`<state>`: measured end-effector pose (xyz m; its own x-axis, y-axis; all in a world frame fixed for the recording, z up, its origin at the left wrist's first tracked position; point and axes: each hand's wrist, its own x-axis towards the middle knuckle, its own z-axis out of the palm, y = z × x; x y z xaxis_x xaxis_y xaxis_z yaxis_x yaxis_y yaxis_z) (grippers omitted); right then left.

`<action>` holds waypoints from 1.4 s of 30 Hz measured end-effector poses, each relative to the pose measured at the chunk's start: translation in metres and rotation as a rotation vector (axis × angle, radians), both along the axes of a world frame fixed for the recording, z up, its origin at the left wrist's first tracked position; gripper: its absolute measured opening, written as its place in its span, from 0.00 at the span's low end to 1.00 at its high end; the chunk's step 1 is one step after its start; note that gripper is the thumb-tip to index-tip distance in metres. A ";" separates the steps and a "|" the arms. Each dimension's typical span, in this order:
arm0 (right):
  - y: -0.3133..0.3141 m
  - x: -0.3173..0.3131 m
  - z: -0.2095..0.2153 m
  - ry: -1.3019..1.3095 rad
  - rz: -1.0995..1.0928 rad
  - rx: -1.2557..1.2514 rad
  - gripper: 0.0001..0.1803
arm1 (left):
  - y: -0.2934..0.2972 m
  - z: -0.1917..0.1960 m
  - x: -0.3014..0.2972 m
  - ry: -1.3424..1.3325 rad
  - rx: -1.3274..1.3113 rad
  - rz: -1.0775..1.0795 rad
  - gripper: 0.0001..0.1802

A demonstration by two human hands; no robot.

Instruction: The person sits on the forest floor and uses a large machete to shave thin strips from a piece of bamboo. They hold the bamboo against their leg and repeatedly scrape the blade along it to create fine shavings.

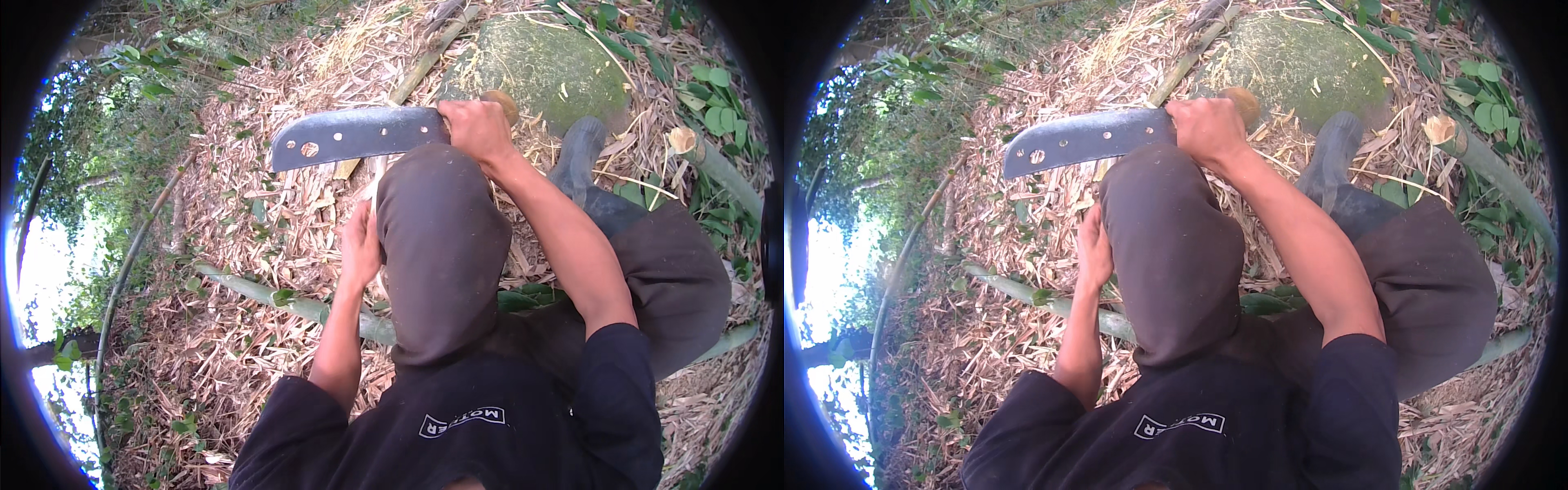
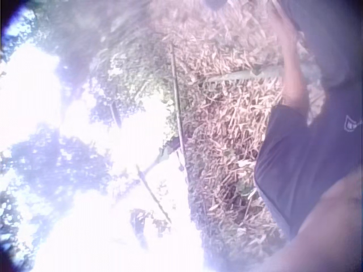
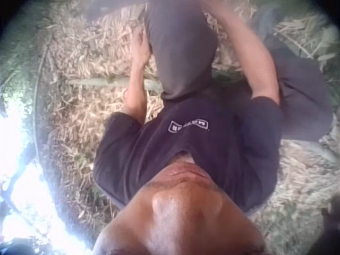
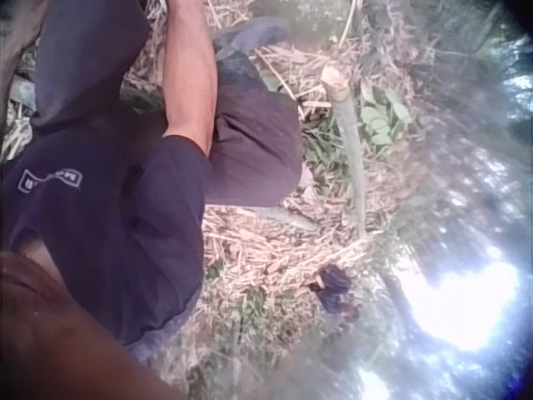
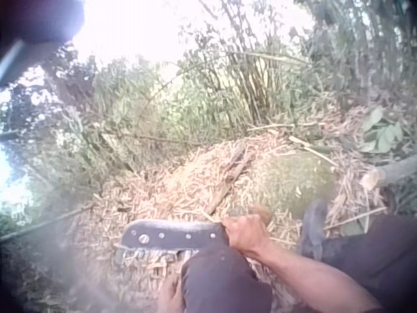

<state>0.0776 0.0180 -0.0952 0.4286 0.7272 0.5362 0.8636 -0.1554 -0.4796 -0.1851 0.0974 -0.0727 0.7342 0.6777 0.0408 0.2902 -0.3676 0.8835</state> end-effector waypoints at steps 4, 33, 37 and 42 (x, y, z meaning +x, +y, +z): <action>0.003 -0.001 0.004 -0.011 0.018 -0.047 0.09 | 0.018 0.017 0.036 0.111 0.131 0.012 0.18; -0.001 -0.006 0.005 0.016 -0.027 0.015 0.11 | 0.031 0.026 0.065 0.133 0.176 -0.061 0.17; -0.005 -0.003 0.000 0.066 -0.017 -0.097 0.11 | -0.002 0.024 0.025 0.059 0.183 -0.128 0.16; 0.004 -0.007 0.005 0.050 0.042 -0.025 0.11 | 0.033 0.030 0.064 0.151 0.138 -0.068 0.16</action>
<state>0.0709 0.0218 -0.0902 0.4233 0.7581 0.4961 0.8446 -0.1321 -0.5188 -0.1207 0.1301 -0.0426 0.7830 0.6219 0.0158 0.3856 -0.5052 0.7721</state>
